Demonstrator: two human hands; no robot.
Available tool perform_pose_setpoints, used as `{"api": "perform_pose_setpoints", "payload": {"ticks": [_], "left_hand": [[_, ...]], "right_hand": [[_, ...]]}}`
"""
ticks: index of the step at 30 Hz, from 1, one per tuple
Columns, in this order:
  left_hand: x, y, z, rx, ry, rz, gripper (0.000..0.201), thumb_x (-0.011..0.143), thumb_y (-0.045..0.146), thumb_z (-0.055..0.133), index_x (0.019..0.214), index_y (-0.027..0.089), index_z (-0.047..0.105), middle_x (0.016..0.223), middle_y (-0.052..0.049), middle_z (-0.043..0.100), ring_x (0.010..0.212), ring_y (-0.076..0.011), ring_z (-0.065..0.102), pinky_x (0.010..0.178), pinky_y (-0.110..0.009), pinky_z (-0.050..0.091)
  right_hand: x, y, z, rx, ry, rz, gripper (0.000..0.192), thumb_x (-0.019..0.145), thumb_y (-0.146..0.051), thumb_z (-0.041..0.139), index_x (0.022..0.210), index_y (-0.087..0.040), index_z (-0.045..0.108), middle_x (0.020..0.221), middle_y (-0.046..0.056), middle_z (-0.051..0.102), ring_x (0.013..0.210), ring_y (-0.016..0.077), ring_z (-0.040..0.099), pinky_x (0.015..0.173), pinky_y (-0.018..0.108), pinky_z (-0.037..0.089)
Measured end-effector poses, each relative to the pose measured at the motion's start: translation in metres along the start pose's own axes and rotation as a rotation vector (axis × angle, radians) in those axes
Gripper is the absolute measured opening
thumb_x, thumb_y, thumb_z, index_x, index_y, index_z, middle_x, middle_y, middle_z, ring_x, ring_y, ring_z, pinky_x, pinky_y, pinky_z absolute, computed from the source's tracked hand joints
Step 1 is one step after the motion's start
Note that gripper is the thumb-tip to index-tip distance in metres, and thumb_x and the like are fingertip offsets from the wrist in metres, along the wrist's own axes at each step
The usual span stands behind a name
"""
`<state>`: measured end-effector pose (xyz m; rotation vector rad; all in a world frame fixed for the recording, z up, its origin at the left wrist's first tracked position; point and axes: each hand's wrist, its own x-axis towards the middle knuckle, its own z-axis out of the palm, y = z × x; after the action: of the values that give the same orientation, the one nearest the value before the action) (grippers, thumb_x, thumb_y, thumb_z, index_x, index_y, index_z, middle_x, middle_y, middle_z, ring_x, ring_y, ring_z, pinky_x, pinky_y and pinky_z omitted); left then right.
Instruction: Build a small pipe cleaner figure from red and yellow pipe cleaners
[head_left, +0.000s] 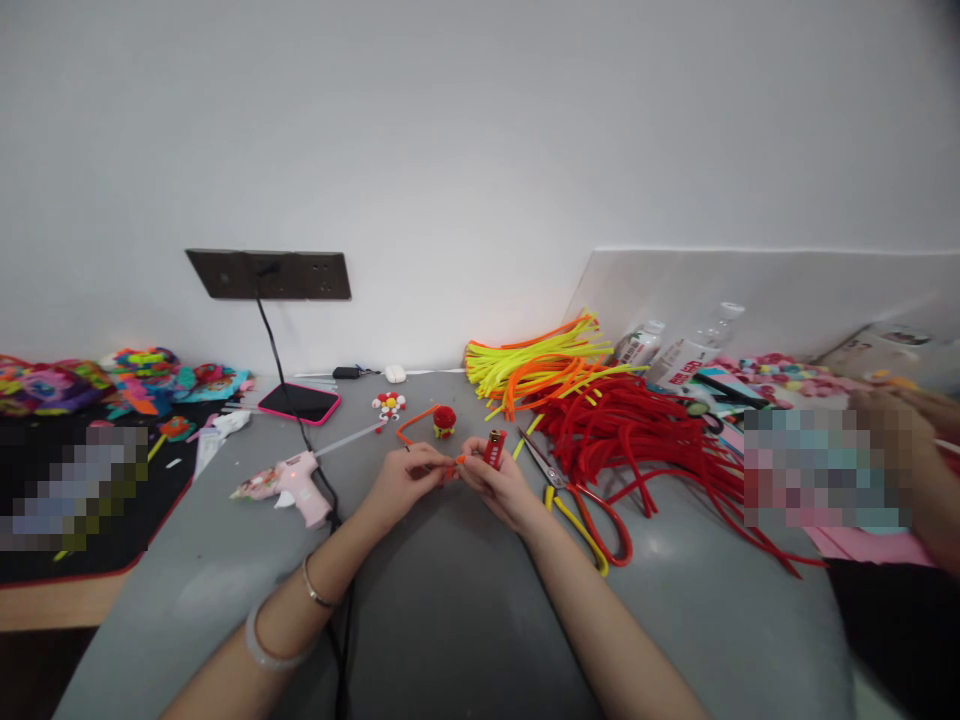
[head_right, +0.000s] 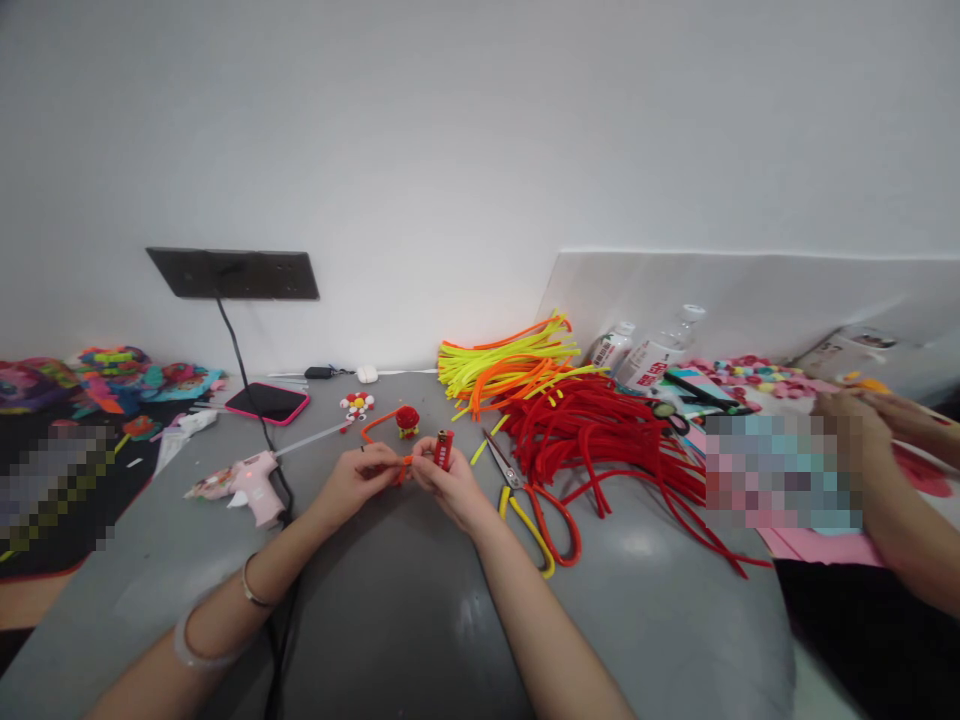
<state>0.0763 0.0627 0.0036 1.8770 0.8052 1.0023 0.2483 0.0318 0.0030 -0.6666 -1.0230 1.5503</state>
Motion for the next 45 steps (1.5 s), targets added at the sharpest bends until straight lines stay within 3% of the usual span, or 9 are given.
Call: {"api": "perform_pose_setpoints", "payload": {"ticks": [6, 11, 13, 16, 19, 23, 39, 45], "left_hand": [[-0.0011, -0.0017, 0.0006, 0.087, 0.02, 0.0, 0.015, 0.078, 0.014, 0.057, 0.078, 0.016, 0.071, 0.073, -0.003, 0.066, 0.065, -0.0122, 0.061, 0.059, -0.021, 0.045], [-0.0028, -0.0032, 0.003, -0.022, 0.045, -0.084, 0.01, 0.079, 0.015, 0.053, 0.076, 0.016, 0.062, 0.064, 0.002, 0.062, 0.052, -0.0099, 0.057, 0.053, -0.02, 0.044], [-0.003, -0.0034, 0.0035, -0.04, 0.037, -0.093, 0.009, 0.079, 0.016, 0.052, 0.076, 0.016, 0.061, 0.064, 0.002, 0.061, 0.051, -0.0093, 0.057, 0.052, -0.019, 0.044], [-0.0031, -0.0019, 0.0037, -0.026, 0.013, -0.098, 0.009, 0.077, 0.015, 0.053, 0.075, 0.015, 0.061, 0.065, 0.002, 0.061, 0.05, -0.0083, 0.056, 0.05, -0.019, 0.044], [-0.0026, 0.0013, 0.0035, -0.062, -0.015, -0.136, 0.006, 0.075, 0.015, 0.054, 0.071, 0.015, 0.059, 0.063, 0.003, 0.06, 0.047, -0.0076, 0.054, 0.048, -0.018, 0.044], [-0.0016, 0.0051, 0.0042, -0.155, -0.066, -0.186, 0.008, 0.076, 0.022, 0.057, 0.072, 0.015, 0.058, 0.063, 0.003, 0.058, 0.045, -0.0078, 0.053, 0.046, -0.019, 0.045], [-0.0035, 0.0022, 0.0081, -0.002, -0.114, -0.104, 0.01, 0.082, 0.024, 0.055, 0.081, 0.015, 0.06, 0.07, 0.0, 0.062, 0.059, -0.0108, 0.054, 0.054, -0.021, 0.043], [-0.0029, 0.0029, 0.0075, -0.182, -0.1, -0.128, 0.016, 0.083, 0.028, 0.059, 0.094, 0.018, 0.052, 0.077, 0.0, 0.063, 0.062, -0.0121, 0.059, 0.058, -0.023, 0.049]], "right_hand": [[-0.0003, 0.0007, 0.0006, 0.011, -0.026, 0.025, 0.031, 0.074, -0.04, 0.077, 0.077, -0.019, 0.054, 0.046, -0.013, 0.031, 0.041, 0.0043, 0.019, 0.055, 0.023, 0.036], [-0.0019, -0.001, 0.002, 0.028, -0.042, 0.05, 0.029, 0.074, -0.039, 0.077, 0.077, -0.02, 0.055, 0.044, -0.015, 0.03, 0.04, 0.0042, 0.019, 0.071, 0.029, 0.046], [-0.0024, -0.0016, 0.0023, 0.033, -0.044, 0.059, 0.029, 0.074, -0.04, 0.077, 0.077, -0.02, 0.055, 0.043, -0.015, 0.03, 0.04, 0.0042, 0.018, 0.071, 0.029, 0.047], [-0.0026, -0.0022, 0.0026, 0.024, -0.034, 0.058, 0.03, 0.073, -0.04, 0.077, 0.077, -0.02, 0.055, 0.043, -0.015, 0.029, 0.04, 0.0044, 0.017, 0.06, 0.025, 0.042], [-0.0024, -0.0031, 0.0032, 0.003, -0.014, 0.056, 0.034, 0.071, -0.041, 0.078, 0.075, -0.019, 0.053, 0.047, -0.013, 0.032, 0.041, 0.0044, 0.018, 0.045, 0.02, 0.024], [-0.0021, -0.0039, 0.0042, -0.009, -0.027, 0.066, 0.036, 0.07, -0.042, 0.079, 0.075, -0.018, 0.053, 0.048, -0.012, 0.032, 0.042, 0.0041, 0.018, 0.043, 0.021, 0.011], [-0.0037, -0.0023, 0.0038, -0.003, -0.093, 0.101, 0.036, 0.072, -0.042, 0.078, 0.078, -0.017, 0.053, 0.047, -0.012, 0.037, 0.041, 0.0032, 0.022, 0.046, 0.022, 0.016], [-0.0018, -0.0048, 0.0029, 0.038, -0.04, 0.08, 0.035, 0.072, -0.042, 0.077, 0.078, -0.019, 0.051, 0.047, -0.013, 0.03, 0.041, 0.0041, 0.017, 0.044, 0.022, 0.011]]}}
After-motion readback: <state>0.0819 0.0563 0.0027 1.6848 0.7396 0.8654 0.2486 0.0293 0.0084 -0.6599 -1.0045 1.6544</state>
